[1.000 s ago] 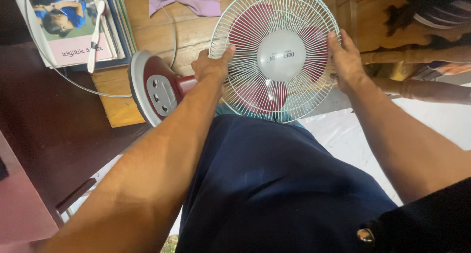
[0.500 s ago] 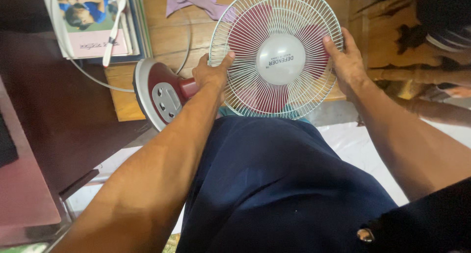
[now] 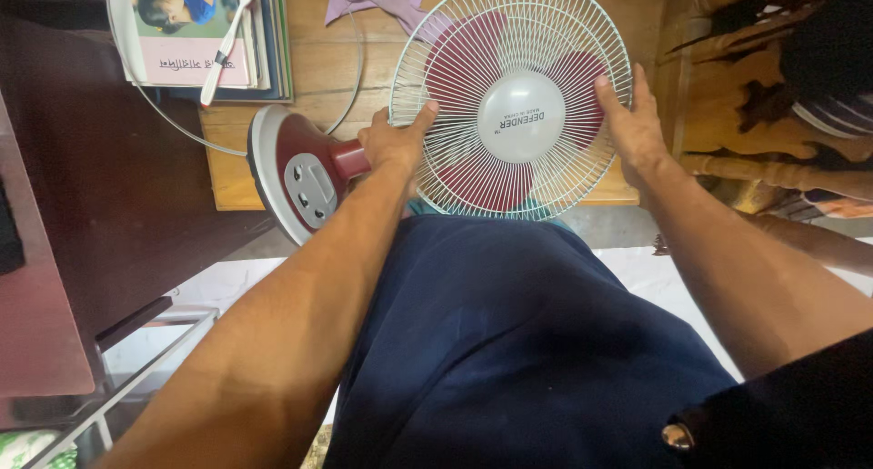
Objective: The person assembles a table fan by attaching the front grille and securing it with a screwdriver. They wipe the fan blade and grille with a cloth before reattaching the components.
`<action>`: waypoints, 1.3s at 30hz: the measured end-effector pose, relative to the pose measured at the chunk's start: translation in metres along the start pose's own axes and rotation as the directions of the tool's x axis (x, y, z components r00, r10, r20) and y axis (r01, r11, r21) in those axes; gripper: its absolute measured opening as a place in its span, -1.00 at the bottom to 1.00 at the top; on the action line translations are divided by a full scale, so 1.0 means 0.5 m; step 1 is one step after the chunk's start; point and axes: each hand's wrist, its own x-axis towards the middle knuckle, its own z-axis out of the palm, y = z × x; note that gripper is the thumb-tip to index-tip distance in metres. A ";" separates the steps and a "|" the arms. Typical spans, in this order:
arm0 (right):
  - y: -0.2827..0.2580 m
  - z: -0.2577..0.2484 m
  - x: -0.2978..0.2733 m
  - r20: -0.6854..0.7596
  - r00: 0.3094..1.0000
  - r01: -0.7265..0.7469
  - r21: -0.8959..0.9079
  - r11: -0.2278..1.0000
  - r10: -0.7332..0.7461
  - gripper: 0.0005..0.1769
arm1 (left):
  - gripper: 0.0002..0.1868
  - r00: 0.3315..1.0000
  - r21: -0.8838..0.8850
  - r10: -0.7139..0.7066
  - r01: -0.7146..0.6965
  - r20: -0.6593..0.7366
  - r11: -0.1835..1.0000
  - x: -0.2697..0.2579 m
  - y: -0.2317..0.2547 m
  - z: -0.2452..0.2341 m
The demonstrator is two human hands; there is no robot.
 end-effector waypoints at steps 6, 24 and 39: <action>-0.046 0.021 -0.009 -0.049 0.954 0.252 -0.404 0.879 -0.296 0.13 | -0.08 0.997 -0.054 -0.014 0.018 0.074 0.998 0.002 0.010 -0.016; -0.140 0.064 -0.067 0.169 0.963 0.267 -0.718 0.643 -0.211 0.08 | -0.11 0.967 0.068 0.203 -0.215 0.156 0.974 0.106 0.032 -0.105; -0.046 -0.002 0.016 -0.098 0.961 -0.255 0.044 0.966 0.258 -0.29 | -0.48 0.905 -0.085 0.203 -0.184 0.375 0.979 0.088 0.016 -0.074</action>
